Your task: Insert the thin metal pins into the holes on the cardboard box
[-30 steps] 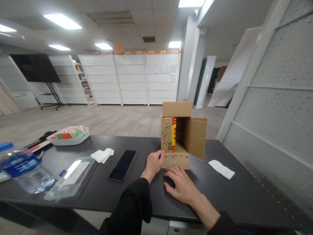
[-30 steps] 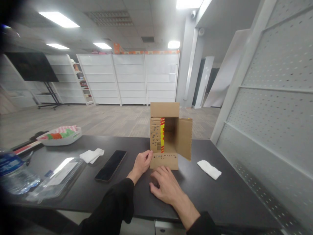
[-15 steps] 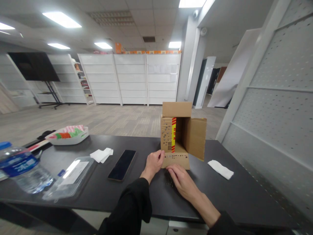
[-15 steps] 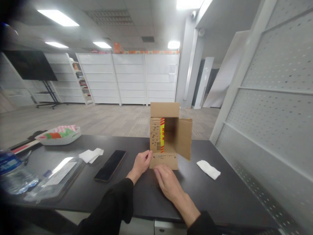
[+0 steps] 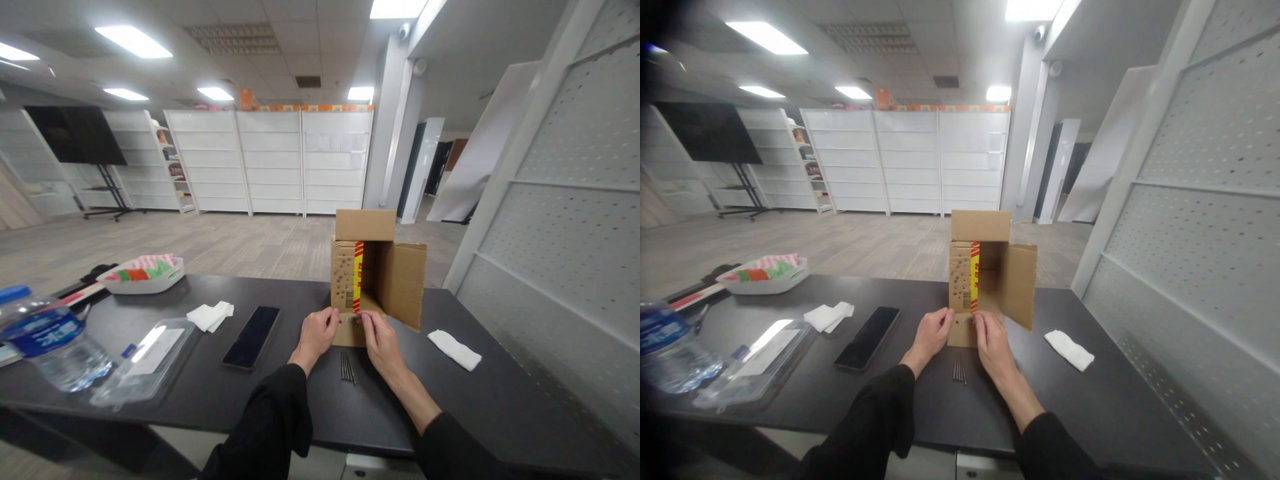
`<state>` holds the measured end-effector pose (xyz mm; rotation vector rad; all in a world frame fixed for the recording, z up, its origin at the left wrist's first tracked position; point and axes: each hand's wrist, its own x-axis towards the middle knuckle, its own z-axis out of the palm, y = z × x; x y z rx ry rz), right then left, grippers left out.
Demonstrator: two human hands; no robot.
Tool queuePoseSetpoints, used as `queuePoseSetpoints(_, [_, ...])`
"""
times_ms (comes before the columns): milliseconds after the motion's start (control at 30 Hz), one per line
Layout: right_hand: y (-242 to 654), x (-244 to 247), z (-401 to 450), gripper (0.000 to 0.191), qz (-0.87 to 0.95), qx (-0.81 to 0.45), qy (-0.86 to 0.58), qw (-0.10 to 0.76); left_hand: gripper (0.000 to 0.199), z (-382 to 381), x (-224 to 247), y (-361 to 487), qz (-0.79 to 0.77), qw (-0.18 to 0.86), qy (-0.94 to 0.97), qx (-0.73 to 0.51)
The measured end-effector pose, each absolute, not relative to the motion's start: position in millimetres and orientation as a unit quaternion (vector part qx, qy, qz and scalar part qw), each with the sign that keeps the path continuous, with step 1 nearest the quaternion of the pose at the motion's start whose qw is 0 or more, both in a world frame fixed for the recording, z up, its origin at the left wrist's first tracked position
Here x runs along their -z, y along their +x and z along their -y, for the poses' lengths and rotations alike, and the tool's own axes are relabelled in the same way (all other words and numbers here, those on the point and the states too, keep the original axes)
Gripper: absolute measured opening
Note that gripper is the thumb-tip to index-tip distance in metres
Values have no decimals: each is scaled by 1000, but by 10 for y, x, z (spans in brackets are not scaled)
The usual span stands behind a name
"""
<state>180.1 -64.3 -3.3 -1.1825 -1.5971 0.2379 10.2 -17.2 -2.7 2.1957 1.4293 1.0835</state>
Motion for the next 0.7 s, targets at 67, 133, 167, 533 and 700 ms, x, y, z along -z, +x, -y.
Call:
queuePoseSetpoints(67, [1794,55,636,30,676,-90,-493,541,46,174,28,102,-497,149,766,-379])
queuePoseSetpoints(133, [1790,63,640,30,681,-81,-489,539,46,175,29,103,-496,146,767,-379])
queuePoseSetpoints(167, [1791,63,643,30,684,-78,-488,536,46,175,30,104,-496,146,767,-379])
queuePoseSetpoints(533, [1824,140,601,27,716,-30,-487,500,46,172,36,98,-495,147,767,-381])
queuePoseSetpoints(700, [1824,166,584,25,723,0,-497,479,47,178,44,90,-496,148,766,-381])
